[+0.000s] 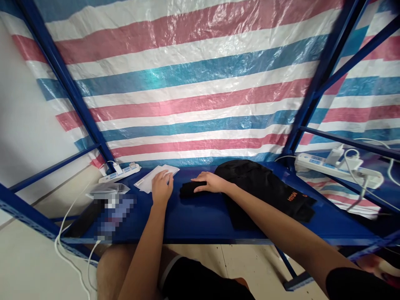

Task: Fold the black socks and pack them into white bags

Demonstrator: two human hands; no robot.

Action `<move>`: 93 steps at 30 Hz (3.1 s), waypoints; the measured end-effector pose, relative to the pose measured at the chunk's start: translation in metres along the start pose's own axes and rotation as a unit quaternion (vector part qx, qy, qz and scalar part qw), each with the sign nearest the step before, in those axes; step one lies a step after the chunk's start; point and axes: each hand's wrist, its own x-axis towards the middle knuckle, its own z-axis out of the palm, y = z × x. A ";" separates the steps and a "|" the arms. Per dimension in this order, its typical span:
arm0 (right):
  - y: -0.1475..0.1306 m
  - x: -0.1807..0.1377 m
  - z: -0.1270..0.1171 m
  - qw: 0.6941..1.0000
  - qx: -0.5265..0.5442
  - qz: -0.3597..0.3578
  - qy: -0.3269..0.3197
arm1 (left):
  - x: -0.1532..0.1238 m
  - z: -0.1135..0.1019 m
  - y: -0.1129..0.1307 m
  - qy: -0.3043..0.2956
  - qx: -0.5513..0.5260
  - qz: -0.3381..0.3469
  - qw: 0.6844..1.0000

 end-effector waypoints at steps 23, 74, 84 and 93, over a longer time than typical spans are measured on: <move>-0.057 0.002 0.006 0.980 0.036 -0.065 0.182 | -0.002 0.005 -0.012 -0.010 0.004 0.067 0.998; -0.028 0.007 0.015 0.967 -0.143 -0.030 0.210 | -0.014 -0.004 0.035 -0.046 -0.157 0.231 0.959; -0.010 0.003 0.015 0.982 -0.019 0.041 0.184 | -0.007 0.000 0.033 0.007 -0.214 0.162 0.963; -0.005 -0.002 0.007 0.936 -0.074 0.057 0.340 | -0.007 0.007 0.020 -0.006 -0.251 -0.002 0.968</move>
